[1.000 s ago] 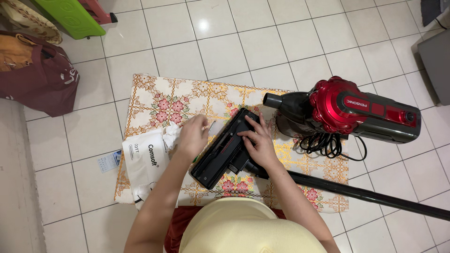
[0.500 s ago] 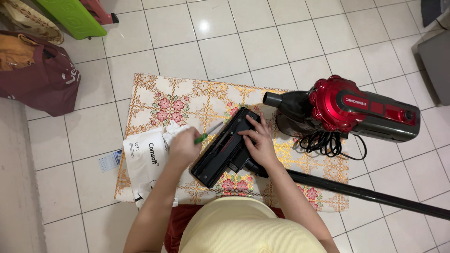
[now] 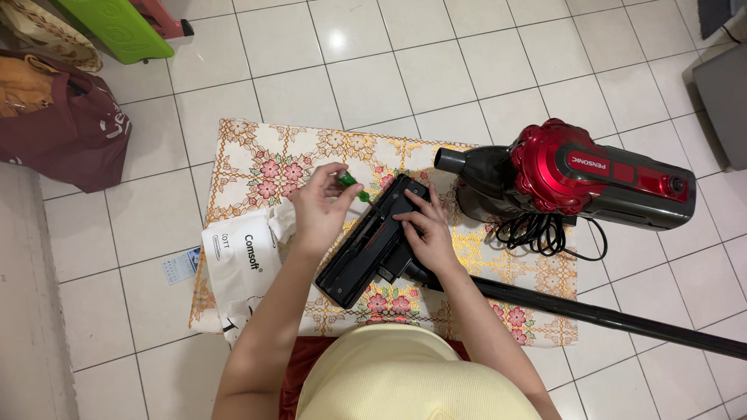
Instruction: The person kneels on the tiled floor and services the floor head of a stick vacuum cleaner. They pry open the head cover using a green screwdriver, clear debris from inside, wipe components with a tissue, then reattach the cover and handle the wand.
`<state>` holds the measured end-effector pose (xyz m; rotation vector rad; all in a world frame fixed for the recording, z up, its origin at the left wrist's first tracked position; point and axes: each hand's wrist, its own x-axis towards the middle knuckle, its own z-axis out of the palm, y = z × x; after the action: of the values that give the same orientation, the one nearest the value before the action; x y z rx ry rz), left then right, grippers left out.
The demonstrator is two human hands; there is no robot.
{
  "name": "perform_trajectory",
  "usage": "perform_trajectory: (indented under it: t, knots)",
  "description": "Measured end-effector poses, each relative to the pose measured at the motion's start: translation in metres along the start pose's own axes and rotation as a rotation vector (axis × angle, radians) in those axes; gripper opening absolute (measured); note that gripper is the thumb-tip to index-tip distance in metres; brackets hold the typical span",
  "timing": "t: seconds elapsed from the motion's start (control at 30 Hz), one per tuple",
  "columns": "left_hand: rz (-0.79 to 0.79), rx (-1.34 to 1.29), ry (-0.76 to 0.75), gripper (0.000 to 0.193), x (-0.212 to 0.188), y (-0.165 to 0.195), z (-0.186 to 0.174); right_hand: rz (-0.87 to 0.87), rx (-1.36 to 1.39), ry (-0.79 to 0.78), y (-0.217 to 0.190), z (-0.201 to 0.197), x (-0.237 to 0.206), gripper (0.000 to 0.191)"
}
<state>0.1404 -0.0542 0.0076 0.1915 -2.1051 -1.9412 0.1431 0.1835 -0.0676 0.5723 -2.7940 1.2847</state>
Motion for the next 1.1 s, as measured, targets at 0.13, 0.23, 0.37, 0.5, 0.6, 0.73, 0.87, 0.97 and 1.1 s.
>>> perform_trajectory:
  t: [0.13, 0.23, 0.37, 0.5, 0.6, 0.73, 0.87, 0.97, 1.1]
  knots:
    - [-0.024, 0.095, 0.004, 0.036, 0.0, -0.001, 0.007, -0.004, -0.01, 0.0, 0.0, 0.001, 0.001, 0.018]
    - [-0.023, 0.107, 0.009, 0.035, -0.001, -0.003, 0.006, -0.009, -0.004, 0.003, 0.001, 0.001, 0.0, 0.018]
    - [-0.026, 0.113, 0.02, 0.036, -0.001, -0.005, 0.005, -0.012, -0.002, 0.005, 0.002, 0.0, -0.002, 0.018]
    - [-0.006, 0.127, 0.014, 0.036, 0.001, -0.006, 0.006, -0.005, 0.005, 0.006, 0.002, 0.001, -0.001, 0.018]
    - [0.003, 0.129, 0.013, 0.036, 0.002, -0.005, 0.006, -0.006, 0.001, 0.005, 0.001, 0.001, 0.0, 0.019]
    - [-0.012, 0.171, 0.004, 0.035, 0.001, -0.004, 0.007, 0.0, 0.006, -0.001, 0.0, 0.0, 0.0, 0.018]
    - [-0.012, 0.159, -0.013, 0.035, 0.001, -0.002, 0.007, 0.001, 0.009, -0.003, -0.001, 0.0, 0.001, 0.018]
    - [0.096, 0.134, -0.074, 0.036, 0.002, 0.004, 0.004, 0.009, 0.016, -0.006, -0.002, 0.0, 0.001, 0.018]
    - [0.069, 0.194, -0.204, 0.039, 0.002, 0.015, -0.004, 0.008, 0.012, -0.007, -0.002, -0.001, 0.001, 0.018]
